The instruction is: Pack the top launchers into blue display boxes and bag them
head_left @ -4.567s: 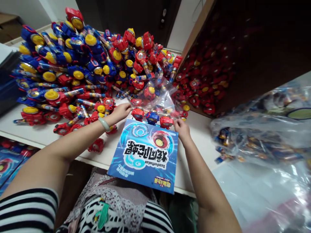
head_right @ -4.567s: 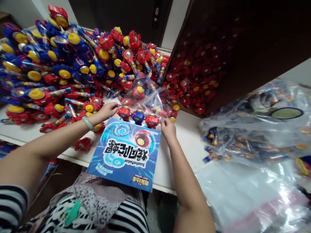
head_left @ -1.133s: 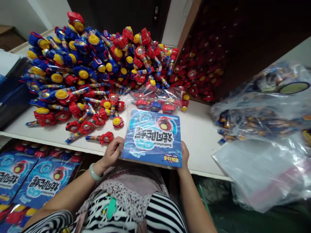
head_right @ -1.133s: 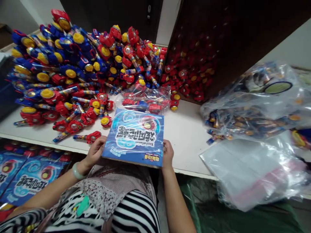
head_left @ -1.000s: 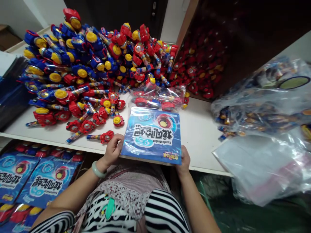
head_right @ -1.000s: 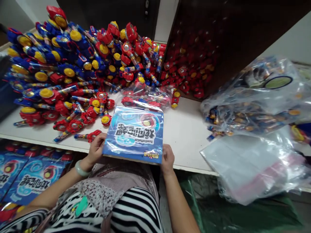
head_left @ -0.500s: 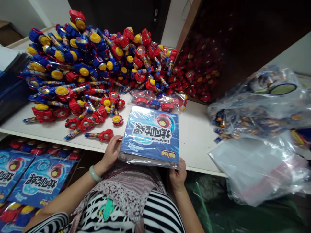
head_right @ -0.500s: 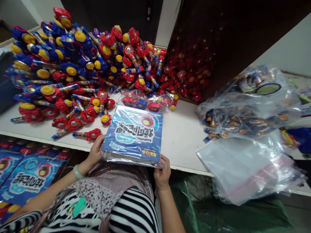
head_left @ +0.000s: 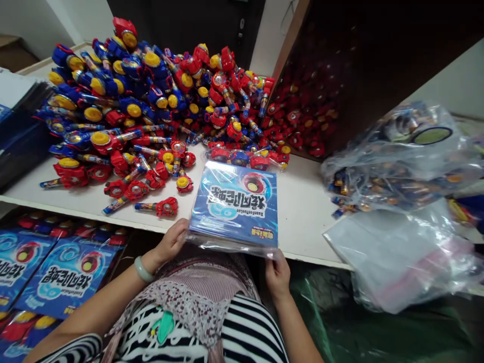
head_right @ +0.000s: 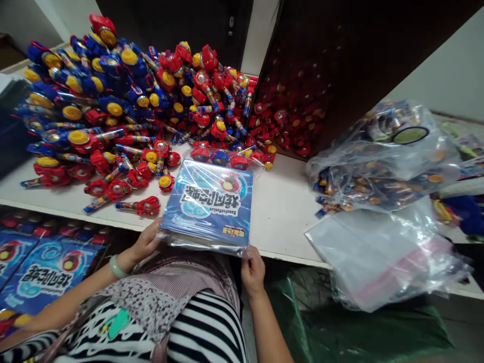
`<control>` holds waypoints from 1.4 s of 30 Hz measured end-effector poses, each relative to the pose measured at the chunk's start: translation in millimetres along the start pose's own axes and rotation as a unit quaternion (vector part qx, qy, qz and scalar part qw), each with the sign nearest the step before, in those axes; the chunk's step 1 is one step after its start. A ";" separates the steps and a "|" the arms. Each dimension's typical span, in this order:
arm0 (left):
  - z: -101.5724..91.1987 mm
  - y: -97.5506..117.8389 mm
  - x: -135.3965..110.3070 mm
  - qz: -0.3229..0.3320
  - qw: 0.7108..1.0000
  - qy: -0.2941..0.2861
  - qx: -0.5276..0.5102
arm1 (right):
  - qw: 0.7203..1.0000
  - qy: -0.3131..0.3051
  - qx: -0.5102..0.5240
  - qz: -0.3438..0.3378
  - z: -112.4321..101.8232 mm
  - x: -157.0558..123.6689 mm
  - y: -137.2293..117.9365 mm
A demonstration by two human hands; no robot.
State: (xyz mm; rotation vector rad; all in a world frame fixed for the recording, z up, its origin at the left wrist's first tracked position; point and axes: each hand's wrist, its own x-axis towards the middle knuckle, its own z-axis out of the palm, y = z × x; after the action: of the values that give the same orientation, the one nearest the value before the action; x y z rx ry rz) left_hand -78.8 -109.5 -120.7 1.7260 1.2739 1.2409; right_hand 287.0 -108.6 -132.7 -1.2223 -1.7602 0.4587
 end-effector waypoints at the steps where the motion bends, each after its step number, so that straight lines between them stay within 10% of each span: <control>1: -2.9 2.0 -3.2 0.009 0.999 -0.031 0.003 | 1.000 -0.013 0.011 0.003 -0.1 -9.0 0.3; 4: -5.3 6.5 -4.5 0.012 0.997 -0.082 0.005 | 1.000 -0.026 0.009 0.006 4.9 -21.1 2.1; 11: 9.8 9.9 -7.7 -0.070 0.997 0.035 -0.006 | 0.995 0.044 -0.028 0.091 10.6 0.7 -0.2; 19: -12.8 24.7 1.4 -0.015 0.988 -0.148 -0.034 | 0.997 -0.042 0.032 0.052 -4.4 1.6 -13.6; 30: -14.9 69.8 26.6 -0.054 0.980 0.191 0.011 | 0.981 0.064 -0.002 0.184 -22.0 43.1 -56.9; 36: -54.4 57.3 -17.7 -0.067 0.970 0.139 0.188 | 0.977 0.029 -0.101 0.186 -53.8 4.3 -56.2; 42: -24.8 31.8 -45.8 -0.207 0.962 0.176 0.039 | 0.959 -0.028 -0.031 0.280 -23.6 -19.5 -47.6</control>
State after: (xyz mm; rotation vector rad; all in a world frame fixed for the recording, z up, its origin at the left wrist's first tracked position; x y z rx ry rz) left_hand -95.2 -163.7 -98.0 1.2273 1.8034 1.2861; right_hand 282.9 -151.1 -95.5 -1.7732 -1.4612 0.7731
